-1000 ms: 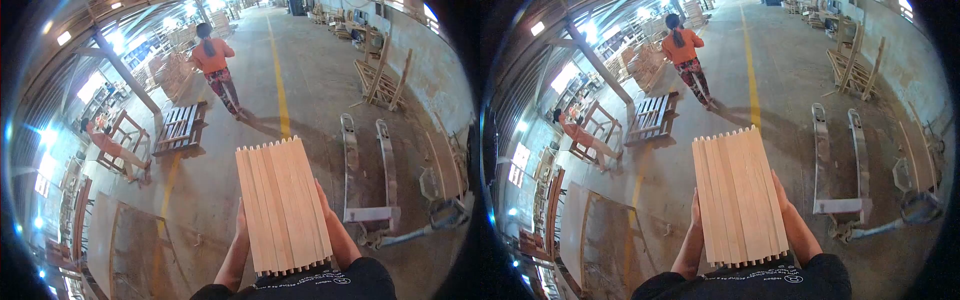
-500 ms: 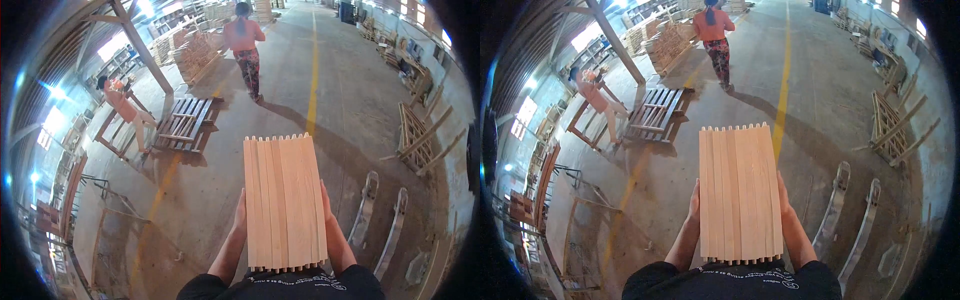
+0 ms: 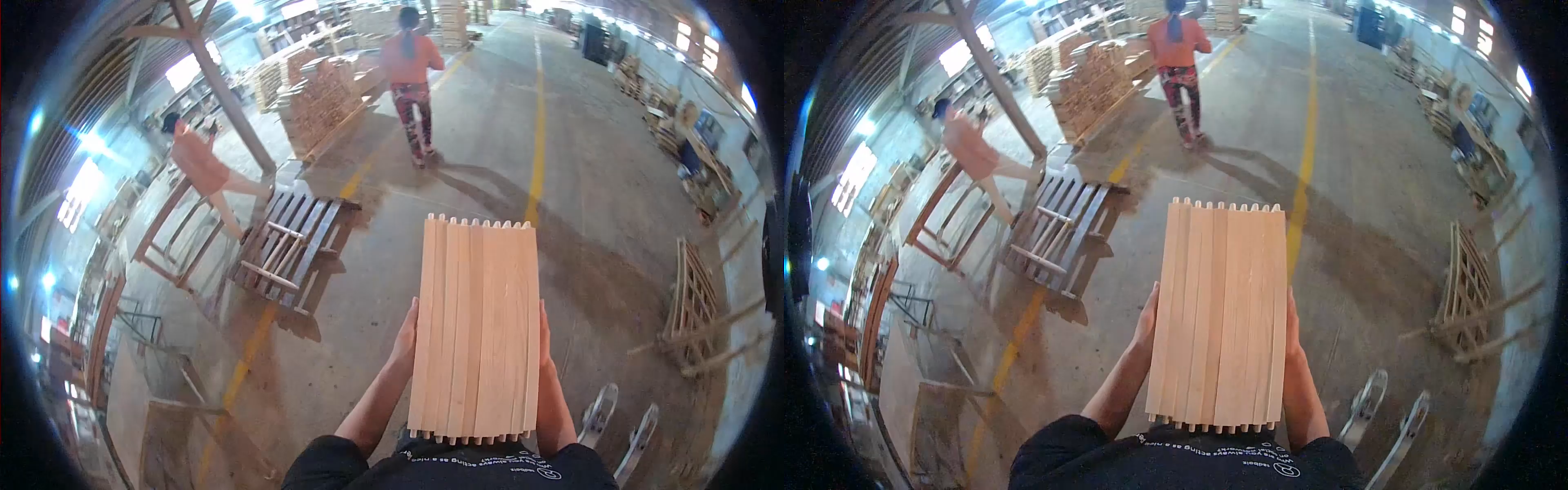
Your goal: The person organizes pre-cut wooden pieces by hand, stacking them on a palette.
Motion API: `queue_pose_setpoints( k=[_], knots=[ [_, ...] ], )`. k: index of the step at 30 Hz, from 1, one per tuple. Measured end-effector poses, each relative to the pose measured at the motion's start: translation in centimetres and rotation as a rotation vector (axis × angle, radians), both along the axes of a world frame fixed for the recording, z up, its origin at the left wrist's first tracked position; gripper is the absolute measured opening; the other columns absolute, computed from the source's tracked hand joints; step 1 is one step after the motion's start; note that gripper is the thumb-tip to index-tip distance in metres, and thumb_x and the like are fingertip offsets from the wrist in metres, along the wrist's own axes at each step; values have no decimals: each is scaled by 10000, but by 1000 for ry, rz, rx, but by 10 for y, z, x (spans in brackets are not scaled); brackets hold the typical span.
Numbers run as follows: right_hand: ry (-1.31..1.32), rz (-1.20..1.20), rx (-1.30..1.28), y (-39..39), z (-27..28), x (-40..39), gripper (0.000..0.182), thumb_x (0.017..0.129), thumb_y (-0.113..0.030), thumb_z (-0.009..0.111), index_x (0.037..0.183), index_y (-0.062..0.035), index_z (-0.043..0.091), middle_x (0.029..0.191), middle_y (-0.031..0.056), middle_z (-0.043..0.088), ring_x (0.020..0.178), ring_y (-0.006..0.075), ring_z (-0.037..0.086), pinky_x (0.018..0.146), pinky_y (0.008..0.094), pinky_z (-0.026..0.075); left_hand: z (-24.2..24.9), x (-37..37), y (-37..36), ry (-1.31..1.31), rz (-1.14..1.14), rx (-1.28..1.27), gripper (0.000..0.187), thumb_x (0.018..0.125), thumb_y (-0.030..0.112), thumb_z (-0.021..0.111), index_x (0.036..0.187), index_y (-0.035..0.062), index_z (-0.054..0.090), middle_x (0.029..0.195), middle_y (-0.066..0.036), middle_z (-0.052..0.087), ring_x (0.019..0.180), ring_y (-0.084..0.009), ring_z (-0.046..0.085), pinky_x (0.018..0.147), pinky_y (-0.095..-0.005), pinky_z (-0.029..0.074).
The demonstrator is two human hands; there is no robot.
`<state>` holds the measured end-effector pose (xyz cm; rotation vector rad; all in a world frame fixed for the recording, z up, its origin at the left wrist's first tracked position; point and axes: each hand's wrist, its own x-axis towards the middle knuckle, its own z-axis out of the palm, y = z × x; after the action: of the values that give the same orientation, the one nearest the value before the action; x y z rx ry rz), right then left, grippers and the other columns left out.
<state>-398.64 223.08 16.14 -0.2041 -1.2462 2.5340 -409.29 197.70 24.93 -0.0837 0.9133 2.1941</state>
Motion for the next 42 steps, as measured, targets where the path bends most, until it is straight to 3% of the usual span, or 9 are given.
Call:
queue_pose_setpoints(
  k=[2, 10, 15, 27, 30, 31, 33, 34, 42],
  knots=[
    [-15, 168, -247, 26, 42, -69, 621, 1016, -502, 307, 1445, -58, 376, 1435, 93, 443, 1268, 244, 451, 1056, 371, 374, -15, -63, 37, -41, 50, -14, 611, 1011, 512, 361, 1394, 44, 445, 1330, -61, 546, 1177, -175, 530, 1011, -330, 415],
    [116, 347, 165, 152, 51, -391, 629, 1004, -519, 331, 1451, -78, 362, 1448, 93, 428, 1272, 238, 447, 1070, 409, 360, 17, -319, 144, -49, 278, -85, 655, 997, 553, 357, 1377, 33, 470, 1269, -81, 579, 1110, -158, 558, 948, -344, 461],
    [221, 346, 222, 159, 30, -585, 597, 1012, -472, 348, 1452, -68, 353, 1458, 104, 412, 1292, 241, 428, 1081, 413, 353, -59, -489, 173, 114, 395, 18, 637, 1012, 532, 325, 1399, 43, 452, 1310, -73, 553, 1150, -162, 532, 1008, -333, 412],
    [2, 544, 210, 153, 42, -1062, 590, 1013, -457, 365, 1436, -46, 376, 1441, 102, 432, 1286, 227, 435, 1077, 401, 364, 25, -871, 156, 173, 656, -70, 678, 1017, 545, 276, 1393, 12, 465, 1348, -115, 523, 1198, -191, 492, 1042, -344, 370],
    [-20, 621, 191, 157, 34, -1175, 589, 1013, -454, 370, 1432, -41, 381, 1437, 102, 436, 1285, 224, 437, 1076, 398, 366, -1, -971, 156, 277, 771, -208, 678, 1023, 532, 258, 1414, 6, 429, 1372, -136, 502, 1223, -208, 485, 1057, -350, 367],
    [-27, 650, 184, 160, 29, -1214, 588, 1013, -452, 371, 1431, -39, 383, 1436, 102, 438, 1284, 223, 437, 1076, 397, 367, -35, -1004, 158, 504, 966, -587, 660, 1028, 514, 254, 1419, 9, 420, 1365, -140, 504, 1227, -209, 484, 1059, -350, 371],
    [-7, 717, 184, 171, 9, -1299, 587, 1013, -450, 374, 1428, -35, 387, 1433, 102, 441, 1283, 221, 438, 1075, 395, 369, -62, -1077, 161, 482, 1011, -498, 609, 1039, 465, 256, 1419, 14, 409, 1341, -143, 516, 1222, -217, 491, 1059, -352, 380],
    [25, 780, 196, 172, -8, -1343, 587, 1013, -449, 376, 1427, -33, 389, 1432, 101, 443, 1283, 219, 439, 1075, 394, 370, -53, -1108, 148, 182, 838, -83, 577, 1043, 433, 263, 1415, 17, 408, 1325, -141, 524, 1214, -222, 498, 1057, -354, 385],
    [-482, 1200, -179, 44, 81, -1594, 626, 1008, -518, 344, 1391, -35, 453, 1370, 77, 514, 1241, 210, 480, 1055, 353, 386, -14, -1328, 97, 7, 1172, -57, 553, 1037, 440, 303, 1358, 22, 470, 1317, -77, 544, 1192, -199, 515, 1021, -327, 403]
  ],
)
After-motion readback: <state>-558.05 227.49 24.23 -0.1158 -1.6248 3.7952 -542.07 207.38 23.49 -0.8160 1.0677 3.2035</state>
